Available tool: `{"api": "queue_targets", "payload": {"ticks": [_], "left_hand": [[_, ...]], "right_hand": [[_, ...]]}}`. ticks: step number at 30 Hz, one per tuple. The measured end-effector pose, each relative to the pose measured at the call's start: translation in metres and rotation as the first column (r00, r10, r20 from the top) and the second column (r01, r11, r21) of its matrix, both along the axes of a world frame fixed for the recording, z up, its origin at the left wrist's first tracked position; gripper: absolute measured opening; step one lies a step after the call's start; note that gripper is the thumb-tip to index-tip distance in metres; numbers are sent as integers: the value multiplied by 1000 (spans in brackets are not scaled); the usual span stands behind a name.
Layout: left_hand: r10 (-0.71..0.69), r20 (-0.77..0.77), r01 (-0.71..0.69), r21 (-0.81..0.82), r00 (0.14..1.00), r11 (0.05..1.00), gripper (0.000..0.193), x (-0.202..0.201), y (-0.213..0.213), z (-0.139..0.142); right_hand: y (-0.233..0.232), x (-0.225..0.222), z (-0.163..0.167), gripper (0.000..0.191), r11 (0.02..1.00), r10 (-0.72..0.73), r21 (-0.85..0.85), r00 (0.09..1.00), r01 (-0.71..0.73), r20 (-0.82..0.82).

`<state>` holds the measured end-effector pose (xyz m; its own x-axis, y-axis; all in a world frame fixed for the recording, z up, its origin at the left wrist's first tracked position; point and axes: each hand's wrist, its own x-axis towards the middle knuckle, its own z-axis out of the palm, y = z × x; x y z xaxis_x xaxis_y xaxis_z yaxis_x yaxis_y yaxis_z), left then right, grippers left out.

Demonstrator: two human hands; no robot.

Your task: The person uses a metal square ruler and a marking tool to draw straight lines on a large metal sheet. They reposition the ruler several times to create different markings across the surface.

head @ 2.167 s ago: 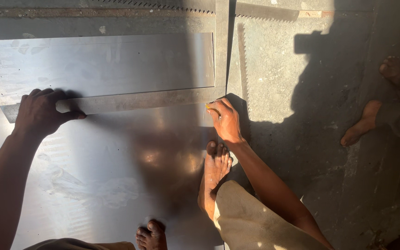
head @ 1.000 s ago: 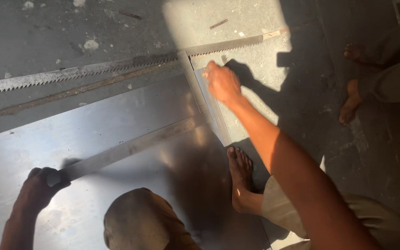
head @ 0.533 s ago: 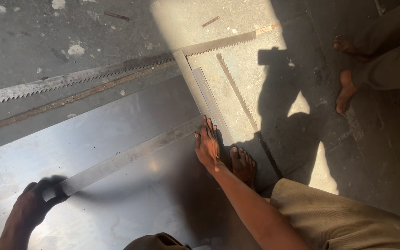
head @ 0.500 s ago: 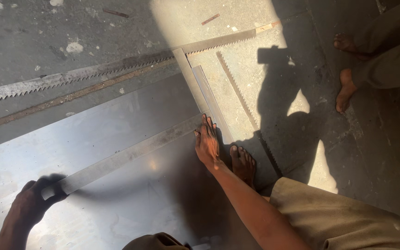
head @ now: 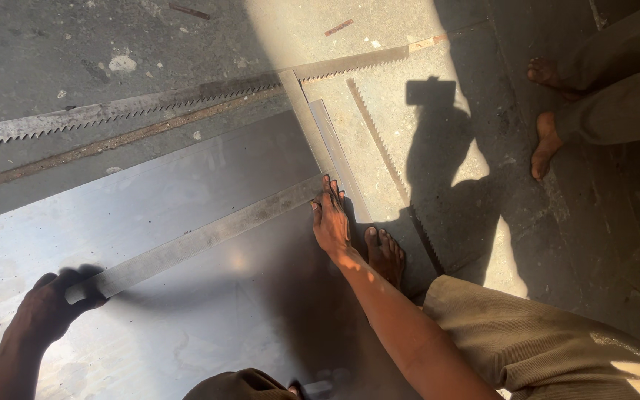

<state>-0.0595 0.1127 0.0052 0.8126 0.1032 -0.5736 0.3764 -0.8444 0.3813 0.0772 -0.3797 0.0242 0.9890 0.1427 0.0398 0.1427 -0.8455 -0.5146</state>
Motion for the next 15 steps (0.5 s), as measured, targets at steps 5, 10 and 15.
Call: {"api": "queue_targets", "payload": {"ticks": [5,10,15], "left_hand": [[68,-36,-67,22,997,997,53,1,-5,10],[36,-25,-36,-5,999,999,59,4,-1,15],[29,11,-29,50,1000,998,61,7,4,22]], "right_hand": [[1,-1,-4,27,996,29,-87,992,-18,126],[1,-3,-11,61,998,-31,-55,999,33,40],[3,-3,-23,64,996,85,-49,992,-81,96]]}}
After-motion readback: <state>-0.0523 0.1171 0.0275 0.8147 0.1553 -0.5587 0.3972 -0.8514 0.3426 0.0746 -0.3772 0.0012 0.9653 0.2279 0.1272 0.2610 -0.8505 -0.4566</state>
